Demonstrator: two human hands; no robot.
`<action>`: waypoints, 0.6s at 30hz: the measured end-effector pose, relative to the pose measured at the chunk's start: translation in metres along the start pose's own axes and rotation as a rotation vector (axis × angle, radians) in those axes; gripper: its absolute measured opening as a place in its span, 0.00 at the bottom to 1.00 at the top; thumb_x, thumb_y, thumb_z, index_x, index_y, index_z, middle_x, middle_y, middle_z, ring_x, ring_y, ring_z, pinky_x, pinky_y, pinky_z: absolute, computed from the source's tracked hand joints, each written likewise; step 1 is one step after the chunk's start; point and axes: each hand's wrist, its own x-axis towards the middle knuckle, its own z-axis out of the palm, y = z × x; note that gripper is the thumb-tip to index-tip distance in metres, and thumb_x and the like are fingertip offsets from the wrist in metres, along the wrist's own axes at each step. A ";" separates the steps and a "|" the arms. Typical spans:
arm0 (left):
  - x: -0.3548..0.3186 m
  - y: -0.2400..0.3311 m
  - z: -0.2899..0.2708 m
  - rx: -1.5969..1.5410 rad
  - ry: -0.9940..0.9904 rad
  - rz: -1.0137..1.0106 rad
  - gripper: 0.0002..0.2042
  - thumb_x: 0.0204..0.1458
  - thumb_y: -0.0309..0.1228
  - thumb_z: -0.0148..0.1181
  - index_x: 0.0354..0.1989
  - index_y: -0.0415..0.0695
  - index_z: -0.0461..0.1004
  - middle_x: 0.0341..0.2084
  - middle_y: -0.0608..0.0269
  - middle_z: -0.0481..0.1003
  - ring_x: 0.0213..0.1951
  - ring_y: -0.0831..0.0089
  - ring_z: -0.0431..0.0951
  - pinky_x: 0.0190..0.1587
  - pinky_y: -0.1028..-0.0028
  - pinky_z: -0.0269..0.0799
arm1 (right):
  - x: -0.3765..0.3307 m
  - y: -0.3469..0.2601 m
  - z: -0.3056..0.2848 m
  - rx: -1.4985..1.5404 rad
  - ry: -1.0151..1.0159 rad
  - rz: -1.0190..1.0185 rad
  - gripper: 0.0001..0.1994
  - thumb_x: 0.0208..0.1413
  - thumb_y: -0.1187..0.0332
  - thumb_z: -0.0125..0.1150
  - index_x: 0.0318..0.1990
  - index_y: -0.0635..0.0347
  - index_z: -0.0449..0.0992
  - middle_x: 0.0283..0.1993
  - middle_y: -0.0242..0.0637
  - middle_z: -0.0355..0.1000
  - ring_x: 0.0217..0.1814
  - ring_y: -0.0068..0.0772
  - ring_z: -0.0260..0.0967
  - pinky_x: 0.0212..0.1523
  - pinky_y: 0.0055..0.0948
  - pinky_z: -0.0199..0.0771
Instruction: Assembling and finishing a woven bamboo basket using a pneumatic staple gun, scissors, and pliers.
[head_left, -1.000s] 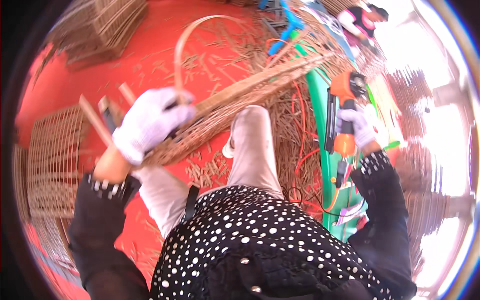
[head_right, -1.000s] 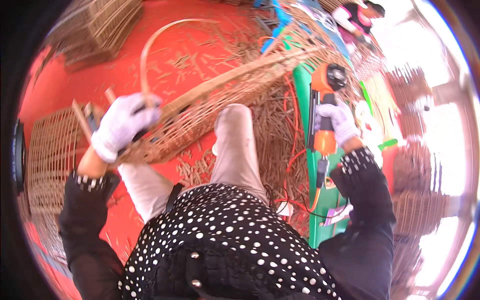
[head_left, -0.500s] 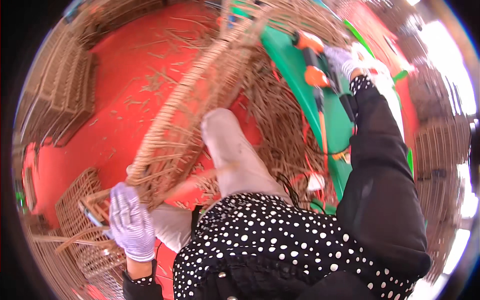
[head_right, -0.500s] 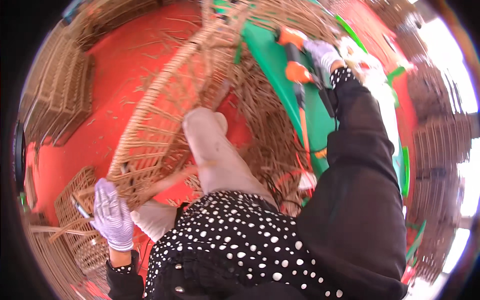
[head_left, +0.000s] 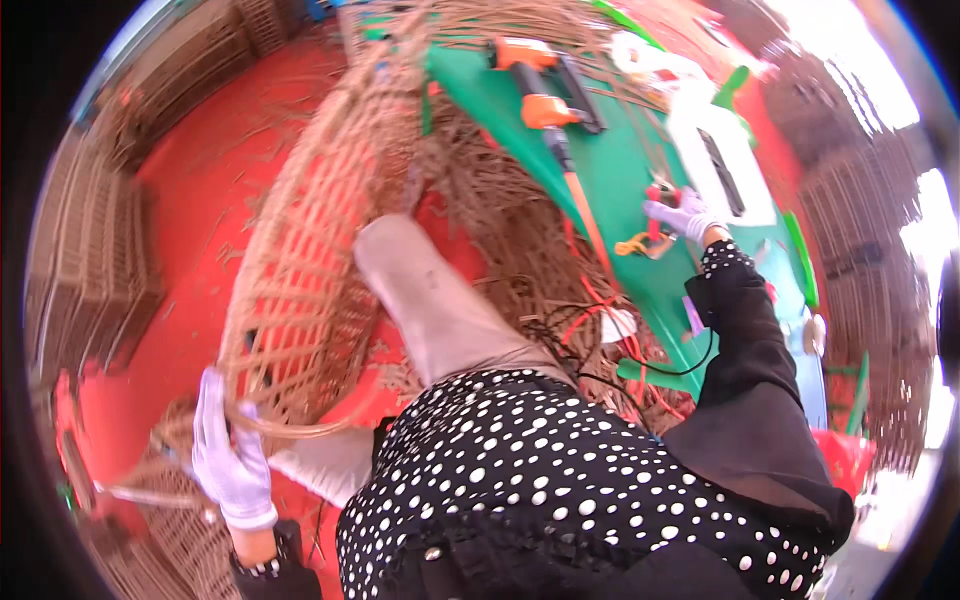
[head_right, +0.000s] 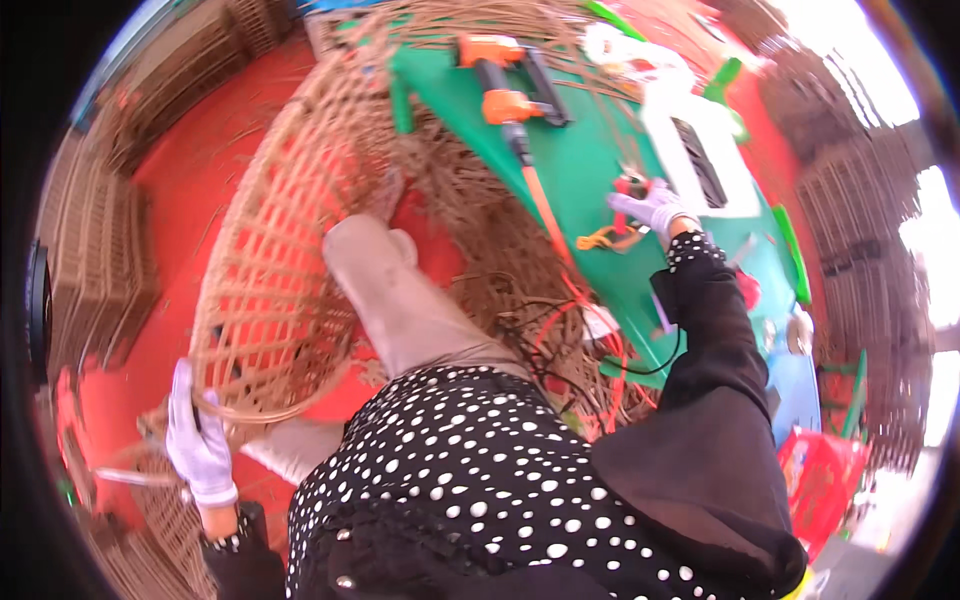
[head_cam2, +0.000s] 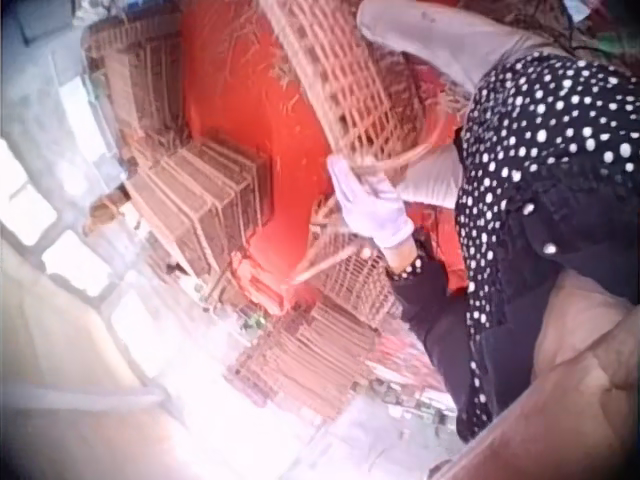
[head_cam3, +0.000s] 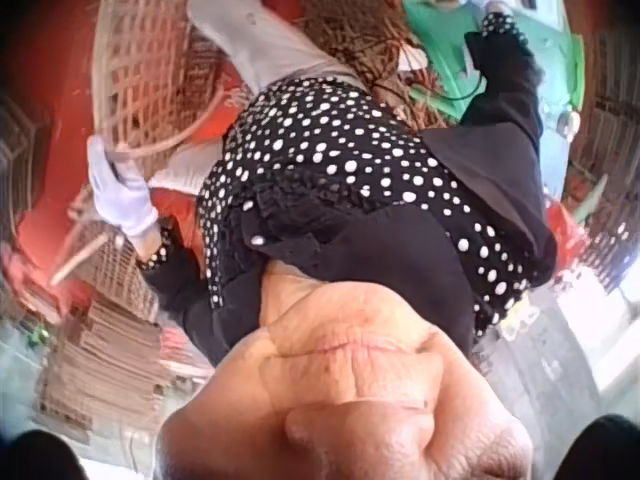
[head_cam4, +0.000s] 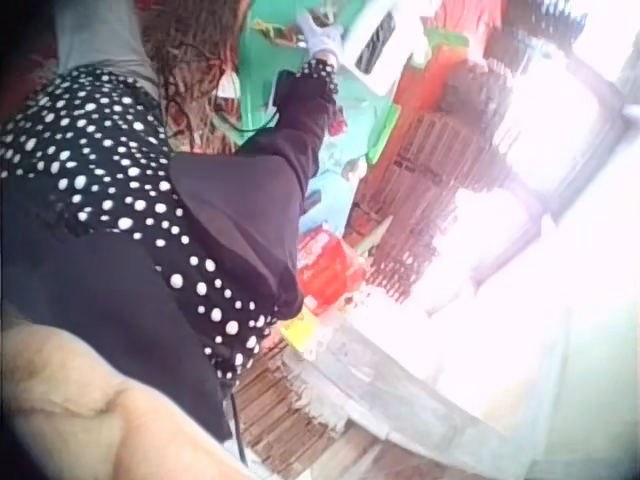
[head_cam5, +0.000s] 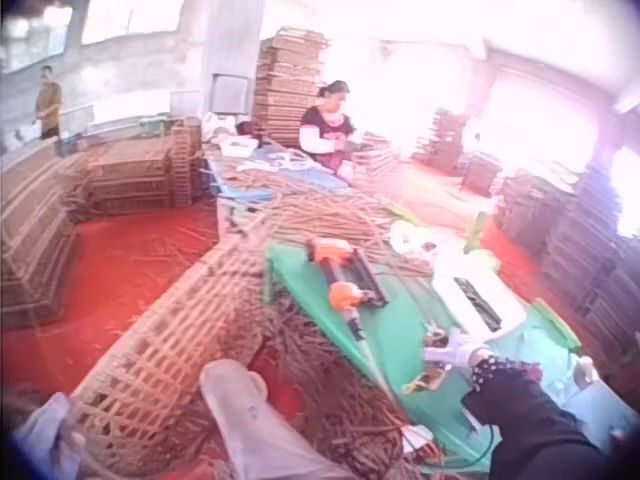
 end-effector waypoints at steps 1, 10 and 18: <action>-0.002 -0.001 -0.011 -0.168 0.029 -0.079 0.16 0.56 0.29 0.49 0.52 0.38 0.65 0.49 0.49 0.69 0.51 0.55 0.69 0.53 0.68 0.64 | -0.004 -0.020 0.005 -0.120 0.138 -0.063 0.41 0.34 0.41 0.63 0.46 0.72 0.68 0.45 0.53 0.69 0.46 0.46 0.68 0.47 0.36 0.66; 0.021 -0.029 -0.012 -1.328 0.079 -0.588 0.19 0.55 0.42 0.50 0.43 0.36 0.69 0.32 0.61 0.74 0.33 0.73 0.76 0.40 0.76 0.72 | 0.050 -0.082 -0.041 -0.193 0.336 -0.331 0.33 0.29 0.67 0.62 0.51 0.66 0.65 0.51 0.53 0.65 0.53 0.46 0.65 0.52 0.34 0.65; 0.026 -0.033 -0.011 -1.175 0.288 -0.512 0.12 0.53 0.35 0.55 0.37 0.38 0.75 0.27 0.64 0.76 0.28 0.79 0.75 0.34 0.78 0.73 | -0.139 -0.316 -0.042 -0.263 0.400 -1.674 0.31 0.36 0.67 0.61 0.54 0.61 0.62 0.50 0.47 0.66 0.53 0.47 0.63 0.53 0.37 0.63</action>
